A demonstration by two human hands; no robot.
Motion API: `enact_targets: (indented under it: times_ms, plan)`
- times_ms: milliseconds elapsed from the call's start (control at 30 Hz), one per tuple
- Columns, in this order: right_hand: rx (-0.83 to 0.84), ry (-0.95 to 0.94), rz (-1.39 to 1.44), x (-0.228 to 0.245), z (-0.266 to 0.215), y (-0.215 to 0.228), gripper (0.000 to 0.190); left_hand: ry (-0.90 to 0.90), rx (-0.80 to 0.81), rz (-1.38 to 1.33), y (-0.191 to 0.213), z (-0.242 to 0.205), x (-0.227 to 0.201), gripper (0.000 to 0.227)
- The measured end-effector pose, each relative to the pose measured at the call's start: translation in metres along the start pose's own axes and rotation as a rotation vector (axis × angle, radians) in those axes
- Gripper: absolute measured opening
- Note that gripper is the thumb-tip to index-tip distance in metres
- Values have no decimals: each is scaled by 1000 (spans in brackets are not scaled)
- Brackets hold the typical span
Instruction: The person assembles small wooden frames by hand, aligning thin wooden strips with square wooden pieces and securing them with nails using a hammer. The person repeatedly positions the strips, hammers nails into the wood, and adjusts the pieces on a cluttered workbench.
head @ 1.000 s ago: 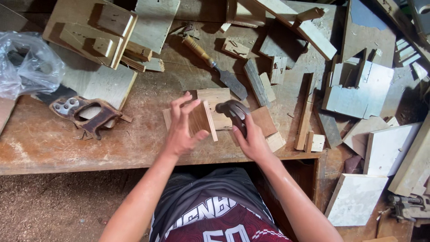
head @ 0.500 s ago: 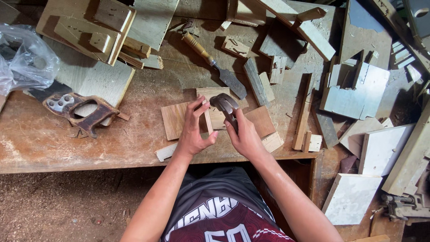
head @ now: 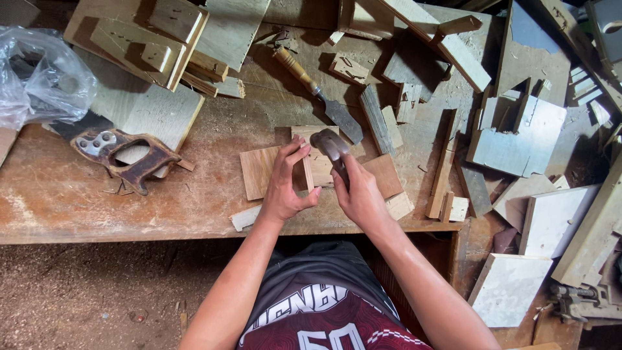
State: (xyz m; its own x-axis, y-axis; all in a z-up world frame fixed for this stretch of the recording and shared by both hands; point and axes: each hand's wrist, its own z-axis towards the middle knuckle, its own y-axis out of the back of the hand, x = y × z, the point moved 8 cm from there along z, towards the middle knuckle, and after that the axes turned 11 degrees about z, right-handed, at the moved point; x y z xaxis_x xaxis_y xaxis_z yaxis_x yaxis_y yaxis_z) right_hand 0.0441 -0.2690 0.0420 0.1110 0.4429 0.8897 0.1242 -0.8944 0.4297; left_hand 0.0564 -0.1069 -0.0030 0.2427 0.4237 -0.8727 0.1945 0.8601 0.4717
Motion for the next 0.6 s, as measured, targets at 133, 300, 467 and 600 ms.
enact_targets:
  times_ms: [133,300,467,600]
  plan:
    - [8,83,-12,9,0,-2,37,-3,-1,21,-1,-1,-1,83]
    - [-17,16,-15,0,-1,-2,38,1,-7,8,2,-3,1,84]
    - [-12,100,-49,-1,0,-5,37,-18,-11,42,-1,3,-3,85]
    - [-69,82,-2,-11,-9,-8,39,-10,-22,4,0,-5,1,84]
